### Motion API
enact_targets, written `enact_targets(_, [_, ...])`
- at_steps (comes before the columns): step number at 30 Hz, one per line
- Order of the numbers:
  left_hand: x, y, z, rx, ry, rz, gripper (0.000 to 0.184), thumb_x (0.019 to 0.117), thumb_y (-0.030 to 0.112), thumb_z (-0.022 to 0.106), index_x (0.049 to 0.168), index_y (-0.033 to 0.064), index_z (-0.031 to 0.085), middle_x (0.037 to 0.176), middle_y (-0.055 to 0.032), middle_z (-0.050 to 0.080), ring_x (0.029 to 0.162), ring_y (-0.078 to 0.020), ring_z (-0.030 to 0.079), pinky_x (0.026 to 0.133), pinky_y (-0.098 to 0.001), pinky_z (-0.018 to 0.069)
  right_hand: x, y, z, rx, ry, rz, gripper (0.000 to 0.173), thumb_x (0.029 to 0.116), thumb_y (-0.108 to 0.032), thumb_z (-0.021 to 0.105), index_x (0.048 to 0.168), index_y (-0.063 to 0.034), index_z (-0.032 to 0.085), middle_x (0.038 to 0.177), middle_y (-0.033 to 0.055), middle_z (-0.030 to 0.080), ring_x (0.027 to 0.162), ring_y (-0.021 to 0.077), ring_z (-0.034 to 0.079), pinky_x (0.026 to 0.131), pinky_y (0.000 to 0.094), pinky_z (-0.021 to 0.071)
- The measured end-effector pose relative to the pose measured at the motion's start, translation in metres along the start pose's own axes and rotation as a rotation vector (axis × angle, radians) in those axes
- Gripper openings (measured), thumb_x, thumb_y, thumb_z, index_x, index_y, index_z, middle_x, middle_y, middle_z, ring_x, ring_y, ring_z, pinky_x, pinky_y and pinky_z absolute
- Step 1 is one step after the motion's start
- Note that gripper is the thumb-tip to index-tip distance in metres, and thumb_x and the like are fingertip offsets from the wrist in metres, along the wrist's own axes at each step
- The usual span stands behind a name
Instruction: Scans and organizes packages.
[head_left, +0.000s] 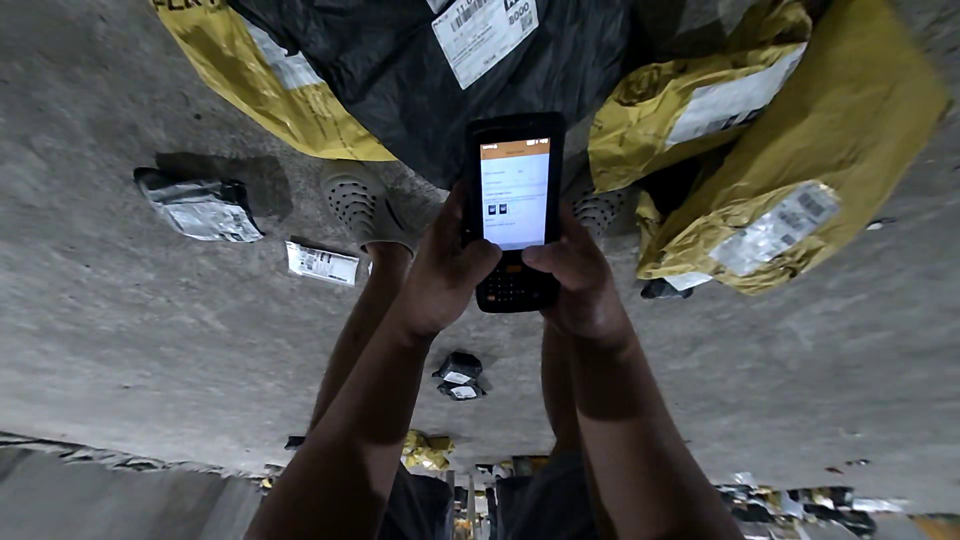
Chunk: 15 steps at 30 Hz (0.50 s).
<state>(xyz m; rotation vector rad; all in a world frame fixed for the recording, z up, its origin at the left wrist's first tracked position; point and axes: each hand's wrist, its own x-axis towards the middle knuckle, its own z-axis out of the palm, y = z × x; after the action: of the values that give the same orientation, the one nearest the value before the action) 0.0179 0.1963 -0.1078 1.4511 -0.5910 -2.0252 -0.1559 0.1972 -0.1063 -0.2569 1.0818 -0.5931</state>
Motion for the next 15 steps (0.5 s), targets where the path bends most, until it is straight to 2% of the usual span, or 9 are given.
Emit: enact_targets(15, [0.0021, -0.0011, 0.0005, -0.001, -0.002, -0.001, 0.059, 0.0887, 0.003, 0.048, 0.147, 0.0041, 0.041, 0.123, -0.0085, 0.065, 0.106, -0.0141, 0.068, 0.088, -0.0332, 0.0606, 0.0005, 0.0001, -0.0004, -0.006, 0.002, 0.012, 0.054, 0.0857, -0.01, 0.05, 0.14, -0.0142, 0.047, 0.114, 0.0052, 0.068, 0.095, 0.0124, 0.07, 0.077, 0.0331, 0.062])
